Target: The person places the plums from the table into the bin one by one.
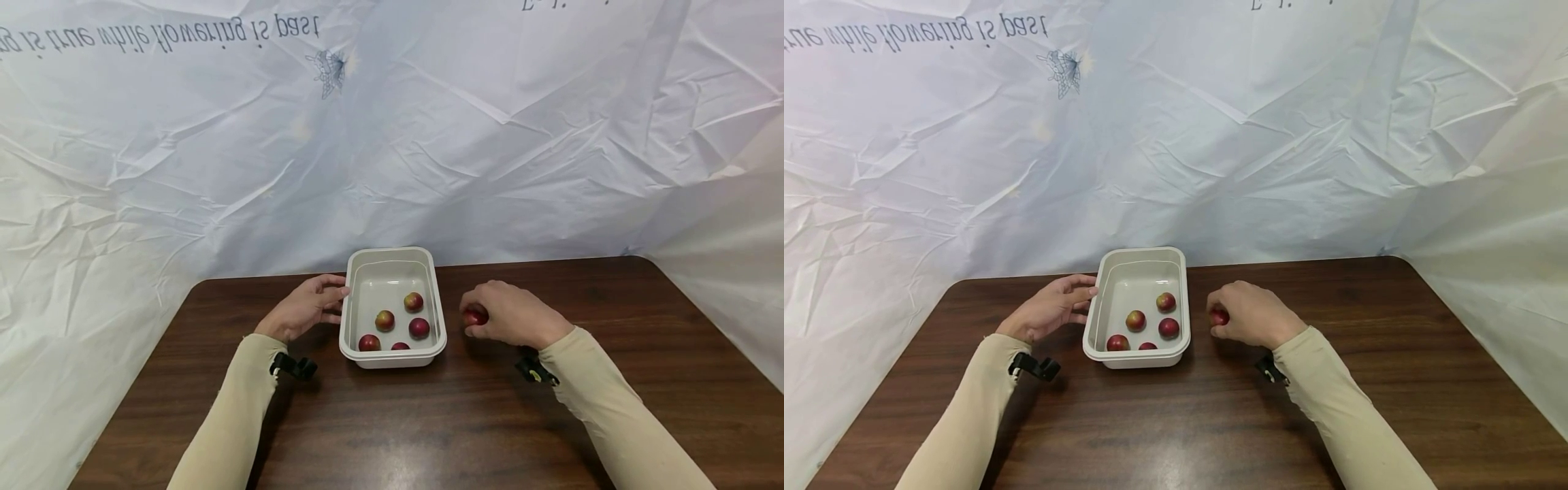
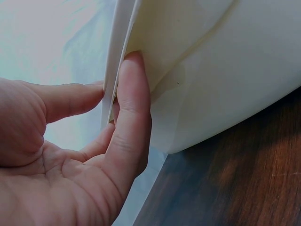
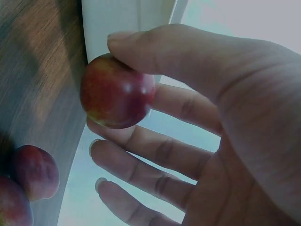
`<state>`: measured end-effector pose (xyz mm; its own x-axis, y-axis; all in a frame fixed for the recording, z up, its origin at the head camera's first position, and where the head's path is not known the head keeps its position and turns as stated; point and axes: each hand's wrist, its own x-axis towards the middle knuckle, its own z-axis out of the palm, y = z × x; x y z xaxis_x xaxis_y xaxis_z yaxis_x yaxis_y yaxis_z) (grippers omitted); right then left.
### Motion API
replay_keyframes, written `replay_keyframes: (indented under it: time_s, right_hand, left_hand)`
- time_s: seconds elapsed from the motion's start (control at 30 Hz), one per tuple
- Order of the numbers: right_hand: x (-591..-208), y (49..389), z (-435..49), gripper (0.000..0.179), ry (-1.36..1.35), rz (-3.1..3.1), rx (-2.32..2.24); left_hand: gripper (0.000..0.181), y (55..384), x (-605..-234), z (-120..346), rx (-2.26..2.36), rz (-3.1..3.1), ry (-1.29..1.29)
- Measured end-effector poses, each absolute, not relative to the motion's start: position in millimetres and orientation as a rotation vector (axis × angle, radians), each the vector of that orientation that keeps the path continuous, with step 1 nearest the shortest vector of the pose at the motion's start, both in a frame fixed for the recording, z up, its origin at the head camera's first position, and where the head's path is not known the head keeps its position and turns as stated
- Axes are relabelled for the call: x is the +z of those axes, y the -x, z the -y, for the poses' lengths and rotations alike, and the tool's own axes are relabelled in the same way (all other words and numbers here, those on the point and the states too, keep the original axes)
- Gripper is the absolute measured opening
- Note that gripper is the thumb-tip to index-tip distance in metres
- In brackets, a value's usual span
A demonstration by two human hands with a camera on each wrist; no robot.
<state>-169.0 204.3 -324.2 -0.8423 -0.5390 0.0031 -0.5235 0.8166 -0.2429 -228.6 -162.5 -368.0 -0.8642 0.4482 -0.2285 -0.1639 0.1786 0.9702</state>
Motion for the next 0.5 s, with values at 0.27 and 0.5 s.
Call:
replay_keyframes:
  time_s: [0.27, 0.5]
  right_hand:
    - [-322.2, 165.1, -204.6, 0.017, 0.853, -3.037, -0.379]
    - [-320.5, 164.8, -202.5, 0.017, 0.847, -3.081, -0.395]
  left_hand:
    - [0.049, 228.5, -368.4, 161.8, 1.735, -1.996, -0.27]
    - [0.049, 228.8, -368.1, 162.0, 1.727, -2.0, -0.258]
